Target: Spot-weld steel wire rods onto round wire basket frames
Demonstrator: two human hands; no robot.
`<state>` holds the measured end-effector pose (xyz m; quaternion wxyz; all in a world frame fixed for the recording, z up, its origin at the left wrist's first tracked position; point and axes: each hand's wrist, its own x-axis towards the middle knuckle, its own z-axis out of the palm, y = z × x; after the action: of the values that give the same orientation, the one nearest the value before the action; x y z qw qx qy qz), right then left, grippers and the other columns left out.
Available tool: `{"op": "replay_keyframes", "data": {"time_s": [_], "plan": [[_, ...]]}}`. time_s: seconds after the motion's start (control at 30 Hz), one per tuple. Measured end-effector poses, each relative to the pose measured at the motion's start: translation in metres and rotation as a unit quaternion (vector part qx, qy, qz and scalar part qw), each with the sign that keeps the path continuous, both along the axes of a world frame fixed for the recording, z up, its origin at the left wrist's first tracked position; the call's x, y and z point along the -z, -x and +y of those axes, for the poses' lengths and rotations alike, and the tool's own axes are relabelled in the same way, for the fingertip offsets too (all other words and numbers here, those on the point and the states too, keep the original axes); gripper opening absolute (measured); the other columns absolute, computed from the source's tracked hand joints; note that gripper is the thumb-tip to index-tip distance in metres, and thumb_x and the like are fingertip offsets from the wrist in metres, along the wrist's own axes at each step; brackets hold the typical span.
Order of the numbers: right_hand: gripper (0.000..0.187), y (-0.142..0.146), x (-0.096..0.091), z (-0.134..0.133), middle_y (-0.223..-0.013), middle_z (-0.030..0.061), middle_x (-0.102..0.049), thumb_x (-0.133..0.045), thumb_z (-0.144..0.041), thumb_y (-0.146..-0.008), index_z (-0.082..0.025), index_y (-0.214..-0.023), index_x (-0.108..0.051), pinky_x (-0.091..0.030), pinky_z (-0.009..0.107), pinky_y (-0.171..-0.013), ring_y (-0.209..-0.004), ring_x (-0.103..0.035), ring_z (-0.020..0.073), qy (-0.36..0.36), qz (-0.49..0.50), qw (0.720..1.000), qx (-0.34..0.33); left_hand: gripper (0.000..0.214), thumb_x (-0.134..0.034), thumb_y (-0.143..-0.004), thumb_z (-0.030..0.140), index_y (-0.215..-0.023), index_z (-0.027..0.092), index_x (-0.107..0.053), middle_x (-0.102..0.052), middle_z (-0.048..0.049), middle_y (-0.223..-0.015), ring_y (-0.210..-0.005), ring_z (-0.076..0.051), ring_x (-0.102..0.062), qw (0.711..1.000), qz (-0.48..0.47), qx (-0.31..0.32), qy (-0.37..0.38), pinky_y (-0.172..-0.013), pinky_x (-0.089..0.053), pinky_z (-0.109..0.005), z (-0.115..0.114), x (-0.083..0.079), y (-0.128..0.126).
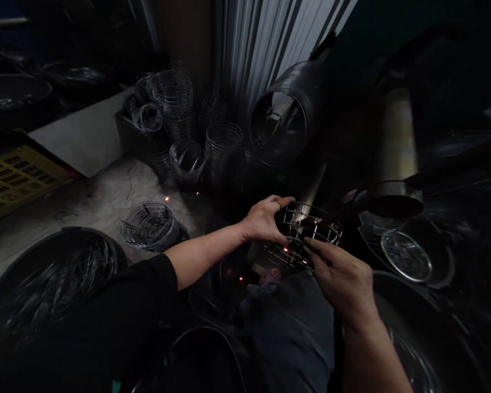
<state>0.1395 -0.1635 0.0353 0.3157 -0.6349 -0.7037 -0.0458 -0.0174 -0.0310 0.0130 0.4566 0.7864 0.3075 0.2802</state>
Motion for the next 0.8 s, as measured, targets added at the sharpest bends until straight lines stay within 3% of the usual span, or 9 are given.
{"op": "replay_keyframes", "data": {"time_s": [0.17, 0.23, 0.3, 0.4, 0.47, 0.53, 0.7, 0.8], "plan": [[0.024, -0.007, -0.003, 0.013, -0.090, 0.0048, -0.073, -0.057, -0.035, -0.084, -0.021, -0.093, -0.074, -0.055, 0.030, -0.073, -0.080, -0.069, 0.0210, 0.034, 0.078, 0.996, 0.027, 0.102, -0.084, -0.042, 0.036, -0.135, 0.018, -0.048, -0.051, -0.0095, -0.127, -0.113, -0.028, -0.055, 1.000, 0.016, -0.017, -0.012, -0.099, -0.047, -0.038, 0.010, -0.003, -0.009], [0.032, -0.006, -0.011, 0.005, -0.097, 0.0053, -0.072, -0.063, -0.039, -0.079, -0.022, -0.105, -0.071, -0.054, 0.033, -0.079, -0.088, -0.068, 0.0233, 0.071, 0.131, 0.987, 0.055, 0.103, -0.084, -0.042, 0.038, -0.135, 0.016, -0.047, -0.051, -0.0100, -0.127, -0.112, -0.028, -0.055, 1.000, 0.016, -0.013, -0.011, -0.099, -0.047, -0.037, 0.012, -0.004, -0.010], [0.048, -0.004, -0.021, -0.011, -0.108, 0.0056, -0.069, -0.067, -0.040, -0.076, -0.023, -0.120, -0.064, -0.053, 0.034, -0.082, -0.096, -0.065, 0.0243, 0.120, 0.222, 0.963, 0.094, 0.105, -0.085, -0.040, 0.037, -0.135, 0.016, -0.047, -0.051, -0.0097, -0.127, -0.112, -0.027, -0.055, 1.000, 0.021, -0.008, -0.009, -0.099, -0.047, -0.037, 0.013, -0.004, -0.010], [0.049, -0.003, -0.024, -0.040, -0.111, 0.0078, -0.068, -0.069, -0.038, -0.077, -0.023, -0.123, -0.060, -0.054, 0.031, -0.075, -0.090, -0.066, 0.0217, 0.151, 0.412, 0.888, 0.134, 0.107, -0.087, -0.036, 0.037, -0.134, 0.018, -0.048, -0.051, -0.0095, -0.127, -0.113, -0.028, -0.055, 0.999, 0.029, -0.017, -0.006, -0.099, -0.046, -0.038, 0.019, -0.001, -0.014], [0.044, -0.006, -0.010, -0.059, -0.104, 0.0103, -0.069, -0.071, -0.036, -0.075, -0.020, -0.116, -0.063, -0.054, 0.029, -0.068, -0.077, -0.067, 0.0192, 0.145, 0.503, 0.842, 0.127, 0.108, -0.088, -0.035, 0.039, -0.134, 0.018, -0.048, -0.051, -0.0096, -0.127, -0.113, -0.028, -0.054, 0.999, 0.027, -0.031, -0.004, -0.099, -0.046, -0.039, 0.024, 0.000, -0.018], [0.045, -0.009, 0.015, -0.075, -0.103, 0.0114, -0.070, -0.072, -0.036, -0.074, -0.018, -0.114, -0.063, -0.054, 0.029, -0.065, -0.073, -0.067, 0.0192, 0.159, 0.527, 0.826, 0.123, 0.110, -0.088, -0.034, 0.040, -0.134, 0.018, -0.048, -0.051, -0.0094, -0.127, -0.114, -0.028, -0.054, 0.999, 0.025, -0.041, -0.004, -0.099, -0.046, -0.039, 0.029, 0.000, -0.023], [0.043, -0.010, 0.088, -0.116, -0.100, 0.0061, -0.071, -0.070, -0.042, -0.077, -0.018, -0.112, -0.066, -0.056, 0.029, -0.071, -0.093, -0.067, 0.0241, 0.098, 0.388, 0.875, 0.273, 0.111, -0.088, -0.036, 0.045, -0.136, 0.020, -0.046, -0.049, -0.0096, -0.130, -0.118, -0.030, -0.051, 0.999, 0.020, -0.042, 0.000, -0.102, -0.044, -0.043, 0.033, 0.000, -0.024], [0.034, -0.006, 0.107, -0.137, -0.094, 0.0042, -0.072, -0.066, -0.041, -0.081, -0.020, -0.108, -0.067, -0.056, 0.028, -0.069, -0.089, -0.068, 0.0239, 0.095, 0.312, 0.896, 0.302, 0.122, -0.088, -0.036, 0.046, -0.143, 0.020, -0.034, -0.034, -0.0134, -0.146, -0.135, -0.034, -0.034, 1.000, -0.017, -0.024, -0.005, -0.111, -0.032, -0.046, 0.032, 0.019, -0.014]]}}
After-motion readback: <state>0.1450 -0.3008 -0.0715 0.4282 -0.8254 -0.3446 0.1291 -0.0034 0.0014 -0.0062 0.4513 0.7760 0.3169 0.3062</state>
